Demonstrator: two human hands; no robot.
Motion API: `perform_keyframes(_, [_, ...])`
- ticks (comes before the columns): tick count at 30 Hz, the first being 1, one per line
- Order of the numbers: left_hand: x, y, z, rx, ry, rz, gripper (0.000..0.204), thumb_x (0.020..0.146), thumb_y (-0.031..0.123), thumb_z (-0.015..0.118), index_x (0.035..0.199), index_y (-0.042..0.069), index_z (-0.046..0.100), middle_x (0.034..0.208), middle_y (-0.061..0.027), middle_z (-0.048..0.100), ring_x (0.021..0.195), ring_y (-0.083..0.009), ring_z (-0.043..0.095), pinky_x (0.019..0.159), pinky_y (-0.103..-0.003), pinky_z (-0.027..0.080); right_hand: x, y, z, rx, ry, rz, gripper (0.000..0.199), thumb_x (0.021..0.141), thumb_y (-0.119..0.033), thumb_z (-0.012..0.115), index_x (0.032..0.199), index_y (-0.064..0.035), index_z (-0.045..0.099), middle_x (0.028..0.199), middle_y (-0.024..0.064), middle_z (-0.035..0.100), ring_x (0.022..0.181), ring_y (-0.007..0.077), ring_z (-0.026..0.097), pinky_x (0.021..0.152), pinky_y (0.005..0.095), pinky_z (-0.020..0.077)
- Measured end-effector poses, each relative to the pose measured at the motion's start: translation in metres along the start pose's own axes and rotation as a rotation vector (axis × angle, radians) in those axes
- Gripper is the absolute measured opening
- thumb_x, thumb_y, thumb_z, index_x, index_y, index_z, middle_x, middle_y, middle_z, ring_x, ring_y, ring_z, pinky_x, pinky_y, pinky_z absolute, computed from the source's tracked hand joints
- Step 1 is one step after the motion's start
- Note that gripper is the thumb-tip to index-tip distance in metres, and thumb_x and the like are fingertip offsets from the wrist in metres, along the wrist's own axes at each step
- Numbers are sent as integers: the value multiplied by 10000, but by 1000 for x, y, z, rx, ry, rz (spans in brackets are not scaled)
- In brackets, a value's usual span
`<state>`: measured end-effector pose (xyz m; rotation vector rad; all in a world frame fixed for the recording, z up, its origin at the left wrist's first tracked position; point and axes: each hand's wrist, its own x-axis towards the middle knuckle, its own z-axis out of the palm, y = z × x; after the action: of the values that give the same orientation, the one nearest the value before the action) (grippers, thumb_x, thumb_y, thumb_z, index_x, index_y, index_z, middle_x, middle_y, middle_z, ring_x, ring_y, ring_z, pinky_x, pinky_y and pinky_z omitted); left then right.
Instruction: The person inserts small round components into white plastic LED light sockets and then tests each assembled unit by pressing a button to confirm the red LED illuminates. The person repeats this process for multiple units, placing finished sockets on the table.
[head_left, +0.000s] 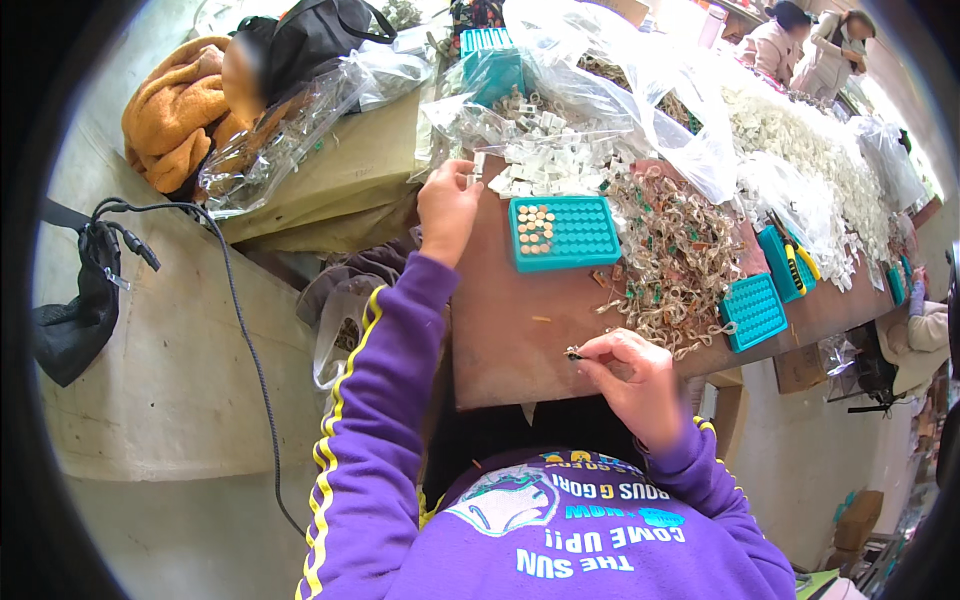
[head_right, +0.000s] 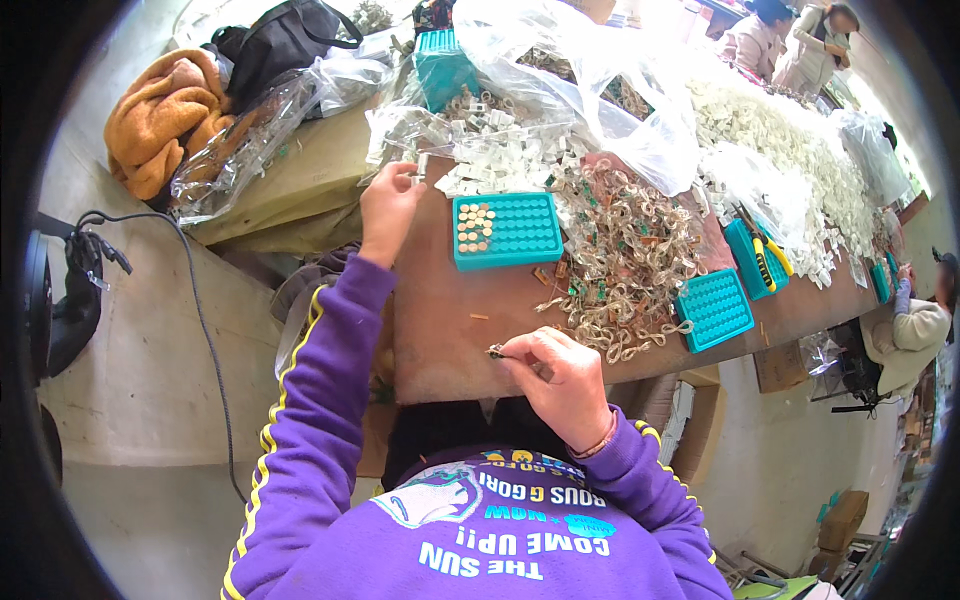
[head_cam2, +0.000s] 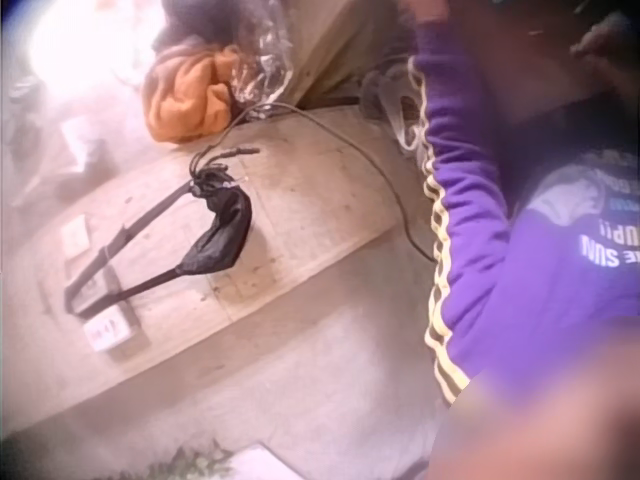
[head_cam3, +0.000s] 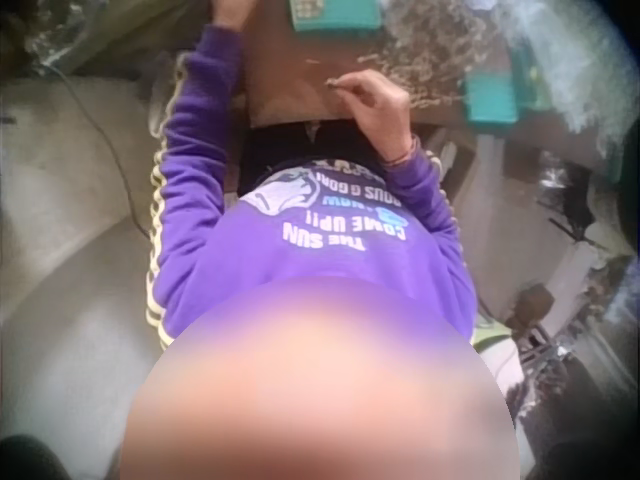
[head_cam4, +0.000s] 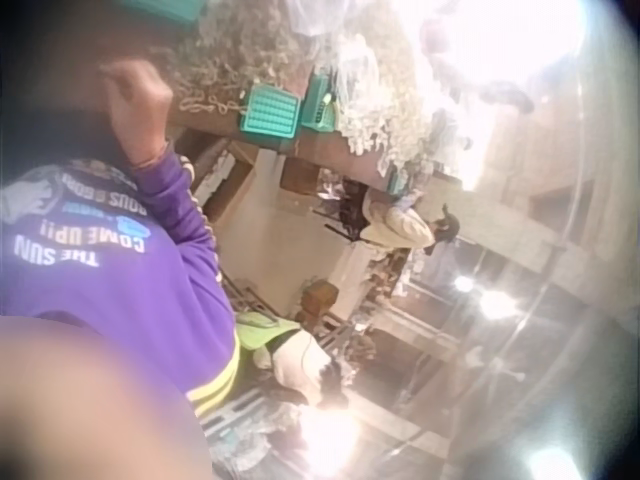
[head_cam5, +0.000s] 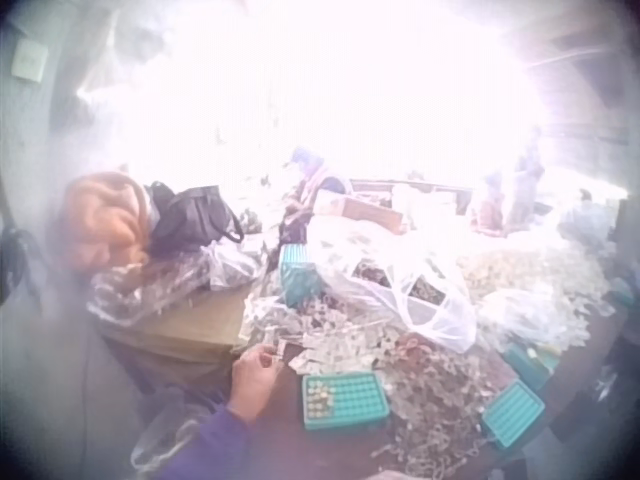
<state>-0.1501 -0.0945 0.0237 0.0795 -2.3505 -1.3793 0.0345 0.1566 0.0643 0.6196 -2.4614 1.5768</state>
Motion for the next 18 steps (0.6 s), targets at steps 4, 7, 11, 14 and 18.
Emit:
perform_keyframes(4, [-80, 30, -20, -1078, -309, -363, 204, 896, 36, 653, 1084, 6, 579, 973, -75, 667, 887, -141, 651, 807, -267, 533, 4, 4, -2, 630, -78, 484, 113, 898, -63, 672, 978, 17, 664, 847, 48, 687, 740, 95, 658, 625, 211, 507])
perform_keyframes(7, [-153, 48, -23, -1156, -469, -458, 94, 928, 27, 605, 1014, 27, 565, 1026, -93, 664, 965, -184, 652, 898, -346, 530, 13, 9, 4, 1029, -106, 573, 136, 918, -101, 660, 1001, 7, 648, 857, 38, 669, 707, 99, 655, 656, 204, 503])
perform_keyframes(11, [-192, 55, -16, -1176, -330, -404, 118, 889, 3, 657, 965, 50, 580, 980, -55, 664, 924, -127, 636, 857, -297, 511, 16, 8, 11, 1135, -177, 699, 111, 928, -106, 634, 974, -6, 621, 784, 57, 646, 664, 132, 644, 653, 298, 543])
perform_keyframes(14, [-193, 59, -14, -1149, -293, -322, 143, 868, -12, 679, 953, 55, 587, 966, -31, 656, 917, -109, 628, 835, -276, 504, 15, 6, 10, 1049, -214, 671, 123, 920, -114, 652, 976, -5, 640, 778, 39, 648, 653, 111, 632, 633, 265, 533])
perform_keyframes(18, [-194, 63, -14, -1058, -312, -276, 155, 855, -20, 693, 948, 49, 589, 975, -16, 643, 920, -101, 625, 821, -257, 504, 14, 5, 7, 868, -193, 637, 129, 913, -112, 665, 964, 6, 649, 784, 29, 649, 654, 94, 623, 627, 235, 519])
